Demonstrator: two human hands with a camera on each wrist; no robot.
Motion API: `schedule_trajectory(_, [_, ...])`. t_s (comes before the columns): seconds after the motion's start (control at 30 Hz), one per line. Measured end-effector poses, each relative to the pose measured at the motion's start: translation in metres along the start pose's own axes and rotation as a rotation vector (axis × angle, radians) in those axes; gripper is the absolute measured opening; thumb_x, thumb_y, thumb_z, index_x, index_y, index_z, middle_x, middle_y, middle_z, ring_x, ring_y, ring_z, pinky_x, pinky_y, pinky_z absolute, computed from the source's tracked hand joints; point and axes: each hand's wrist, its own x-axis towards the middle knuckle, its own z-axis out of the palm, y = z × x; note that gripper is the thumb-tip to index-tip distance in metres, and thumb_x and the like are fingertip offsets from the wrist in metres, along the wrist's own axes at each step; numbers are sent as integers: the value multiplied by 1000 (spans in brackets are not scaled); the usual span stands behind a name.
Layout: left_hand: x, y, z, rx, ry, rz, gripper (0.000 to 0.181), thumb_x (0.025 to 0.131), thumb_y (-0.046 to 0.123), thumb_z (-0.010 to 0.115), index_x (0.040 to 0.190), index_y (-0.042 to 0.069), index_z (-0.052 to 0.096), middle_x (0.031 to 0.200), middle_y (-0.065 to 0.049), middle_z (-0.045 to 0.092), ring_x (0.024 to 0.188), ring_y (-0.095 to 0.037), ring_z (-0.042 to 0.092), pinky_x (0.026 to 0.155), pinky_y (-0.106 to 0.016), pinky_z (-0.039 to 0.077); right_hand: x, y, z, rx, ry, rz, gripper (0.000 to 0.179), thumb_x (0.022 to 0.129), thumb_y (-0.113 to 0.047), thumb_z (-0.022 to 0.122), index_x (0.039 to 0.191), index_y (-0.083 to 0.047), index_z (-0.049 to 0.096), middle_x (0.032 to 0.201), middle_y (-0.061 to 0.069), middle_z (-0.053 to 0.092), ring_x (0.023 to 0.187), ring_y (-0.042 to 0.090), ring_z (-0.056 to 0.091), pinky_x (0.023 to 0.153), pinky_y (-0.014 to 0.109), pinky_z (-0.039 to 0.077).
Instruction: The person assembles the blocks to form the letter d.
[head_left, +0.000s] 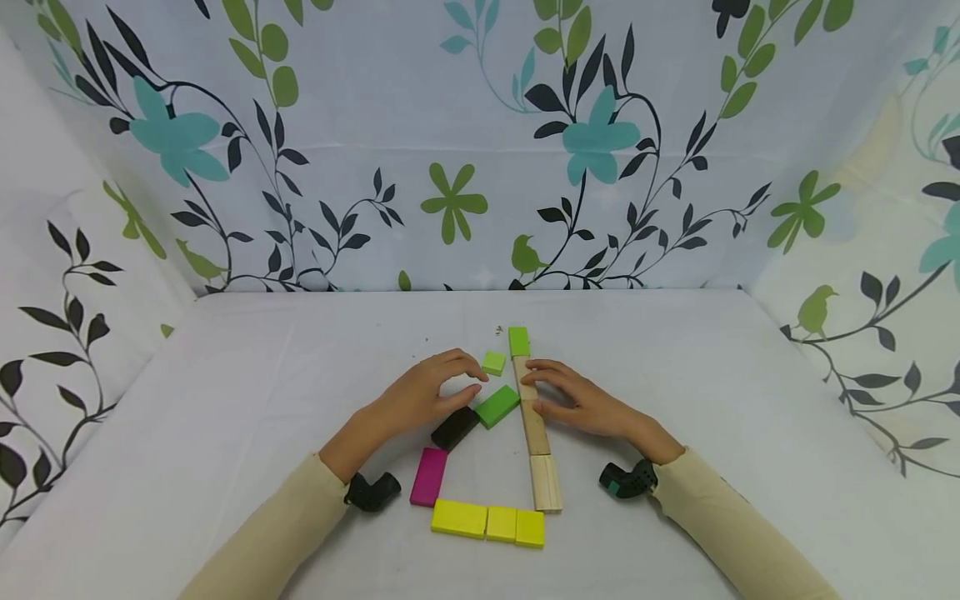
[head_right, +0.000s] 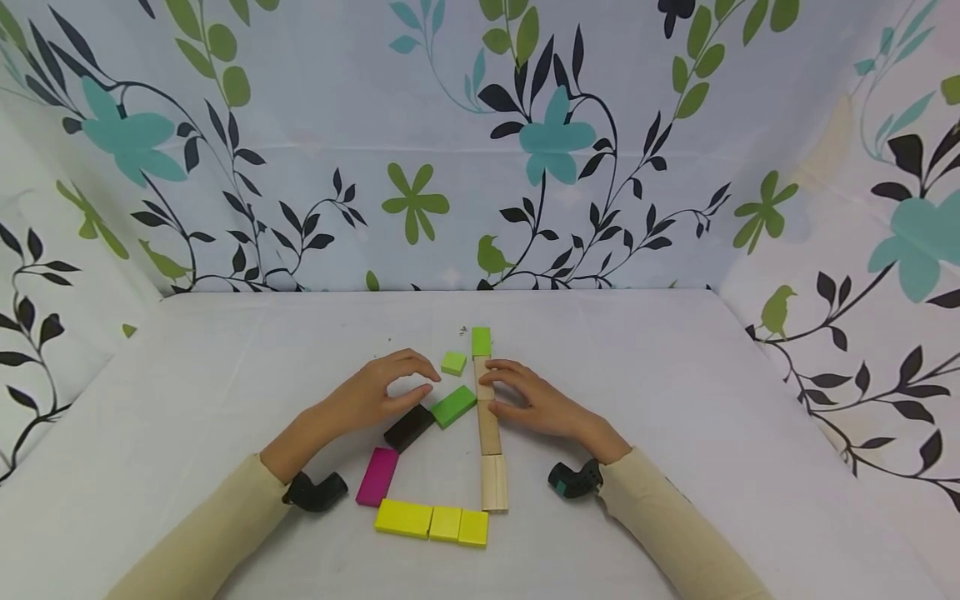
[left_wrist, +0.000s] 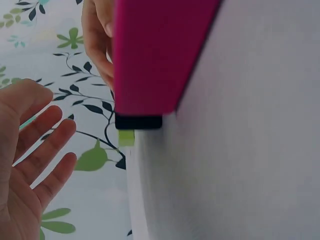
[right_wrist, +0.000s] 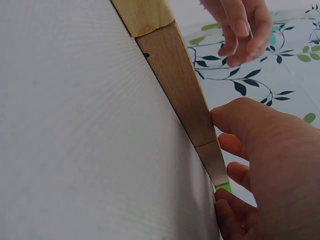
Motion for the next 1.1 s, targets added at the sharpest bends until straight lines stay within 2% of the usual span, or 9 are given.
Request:
schedule_trajectory(0.17, [10,-14,2,-7,24,-8,17,91,7,68,108,4,68,106,-3,64,100,-18,62,92,-33,52,-1,0,0,9,-4,2,39,98,-26,60,134,-16,54,154,7,35,144,28,29,114,55,25])
schedule_trajectory(0.3, [17,-22,3,-2,5,-16,19,90,8,69,108,3,67,107,-5,63,101,-22,62,91,-36,52,-1,-2,0,10,-6,-3,39,98,-26,60,135,-15,54,154,8,35,143,31,30,113,57,26])
schedule_trajectory(0.4, [22,-27,5,-2,-42,-52,22,90,9,69,111,4,67,111,-5,62,107,-21,60,95,-36,51,-1,-3,0,10,-3,-2,40,98,-26,60,135,-15,54,154,9,35,143,33,29,113,58,26])
schedule_trajectory(0.57, [30,-28,7,20,-175,-142,29,92,16,67,120,9,64,124,-4,58,119,-19,54,102,-37,46,-1,-3,-1,9,-3,3,40,98,-25,60,136,-15,54,154,10,35,143,34,29,112,59,26])
schedule_trajectory(0.67, [35,-29,9,41,-233,-167,33,93,18,66,125,10,62,130,-4,55,122,-20,52,104,-38,44,-1,-1,-1,3,-2,2,40,98,-25,60,135,-15,54,154,9,35,143,32,29,113,57,26])
schedule_trajectory(0.83, [41,-32,12,74,-291,-170,37,94,18,66,130,10,59,135,-8,52,124,-23,52,105,-40,43,-1,-2,-1,9,1,-5,39,97,-24,60,135,-14,54,154,10,35,143,32,29,113,57,26])
schedule_trajectory(1.03, [44,-36,12,100,-353,-206,39,95,16,62,134,9,57,146,-13,44,134,-30,44,109,-43,38,-1,-3,-1,-5,-5,-4,39,97,-24,60,135,-13,54,154,10,35,143,32,29,113,57,26])
schedule_trajectory(1.1, [45,-36,13,96,-362,-206,39,96,15,62,134,9,56,145,-13,46,135,-29,44,110,-43,37,-1,-3,-1,-7,-4,-1,40,97,-24,61,135,-13,55,154,10,35,143,32,29,113,56,26])
